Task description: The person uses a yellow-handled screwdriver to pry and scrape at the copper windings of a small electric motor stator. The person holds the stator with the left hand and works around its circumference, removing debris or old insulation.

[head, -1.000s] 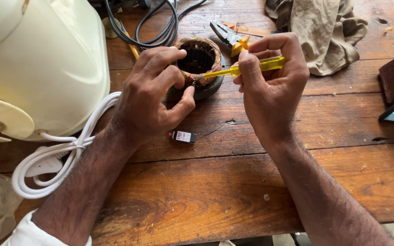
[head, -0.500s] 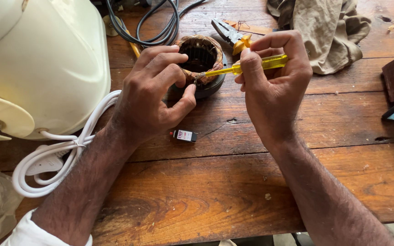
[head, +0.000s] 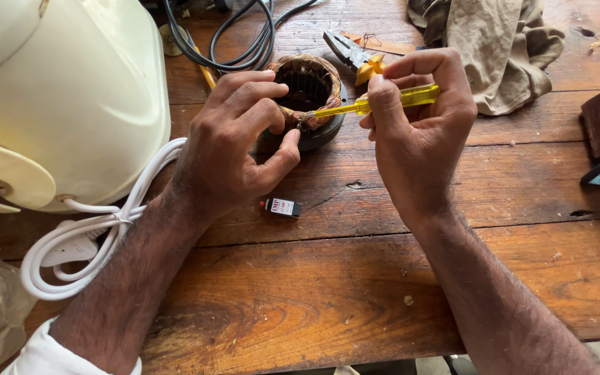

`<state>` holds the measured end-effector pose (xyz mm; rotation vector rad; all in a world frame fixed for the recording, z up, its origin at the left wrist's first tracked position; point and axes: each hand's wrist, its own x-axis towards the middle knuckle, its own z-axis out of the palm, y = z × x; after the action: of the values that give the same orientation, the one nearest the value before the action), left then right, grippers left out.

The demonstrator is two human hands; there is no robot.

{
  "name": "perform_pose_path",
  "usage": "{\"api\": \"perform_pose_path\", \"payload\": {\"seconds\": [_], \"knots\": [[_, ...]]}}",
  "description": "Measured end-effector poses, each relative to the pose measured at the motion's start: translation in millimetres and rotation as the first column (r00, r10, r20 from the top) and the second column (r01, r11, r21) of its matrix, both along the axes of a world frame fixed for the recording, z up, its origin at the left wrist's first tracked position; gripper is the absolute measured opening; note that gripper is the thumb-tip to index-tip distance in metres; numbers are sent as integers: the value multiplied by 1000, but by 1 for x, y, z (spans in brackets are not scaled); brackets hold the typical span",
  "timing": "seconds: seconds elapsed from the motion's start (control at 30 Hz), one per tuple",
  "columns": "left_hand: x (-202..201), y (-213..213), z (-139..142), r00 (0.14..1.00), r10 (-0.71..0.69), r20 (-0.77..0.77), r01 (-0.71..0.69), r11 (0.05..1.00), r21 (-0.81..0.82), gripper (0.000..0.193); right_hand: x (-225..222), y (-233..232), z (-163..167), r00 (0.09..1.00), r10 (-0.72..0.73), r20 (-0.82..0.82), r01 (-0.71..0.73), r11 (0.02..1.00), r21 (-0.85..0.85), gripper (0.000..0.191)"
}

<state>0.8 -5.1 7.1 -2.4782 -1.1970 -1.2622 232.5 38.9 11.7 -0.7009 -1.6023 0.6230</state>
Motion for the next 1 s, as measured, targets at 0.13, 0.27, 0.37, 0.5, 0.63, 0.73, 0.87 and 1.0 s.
{"api": "perform_pose_path", "payload": {"seconds": [0.13, 0.27, 0.37, 0.5, 0.63, 0.73, 0.87, 1.0], "knots": [[0, -1, 0, 1000, 0, 8, 0, 1000, -10, 17, 0, 0, 0, 1000, -10, 3, 11, 1000, -7, 10], [0, -1, 1, 1000, -2, 5, 2, 1000, -3, 17, -1, 1, 0, 1000, -21, 6, 21, 1000, -2, 10], [0, -1, 1, 1000, -3, 8, 3, 1000, -10, 17, 0, 0, 1, 1000, -15, 9, 15, 1000, -6, 10], [0, 0, 1, 1000, -3, 1, 3, 1000, 1, 17, 0, 0, 1, 1000, -16, 10, 16, 1000, -4, 10], [0, 0, 1, 1000, -4, 8, 4, 1000, 0, 17, 0, 1, 0, 1000, -12, 6, 12, 1000, 0, 10], [0, -1, 1, 1000, -5, 13, 5, 1000, -4, 17, 0, 0, 0, 1000, -5, 5, 5, 1000, 0, 9], [0, 0, 1, 1000, -9, 7, 9, 1000, 8, 17, 0, 0, 1, 1000, -6, 5, 6, 1000, -3, 9], [0, 0, 0, 1000, -2, 5, 2, 1000, 5, 17, -1, -1, 2, 1000, -5, 0, 5, 1000, -23, 10]]}}
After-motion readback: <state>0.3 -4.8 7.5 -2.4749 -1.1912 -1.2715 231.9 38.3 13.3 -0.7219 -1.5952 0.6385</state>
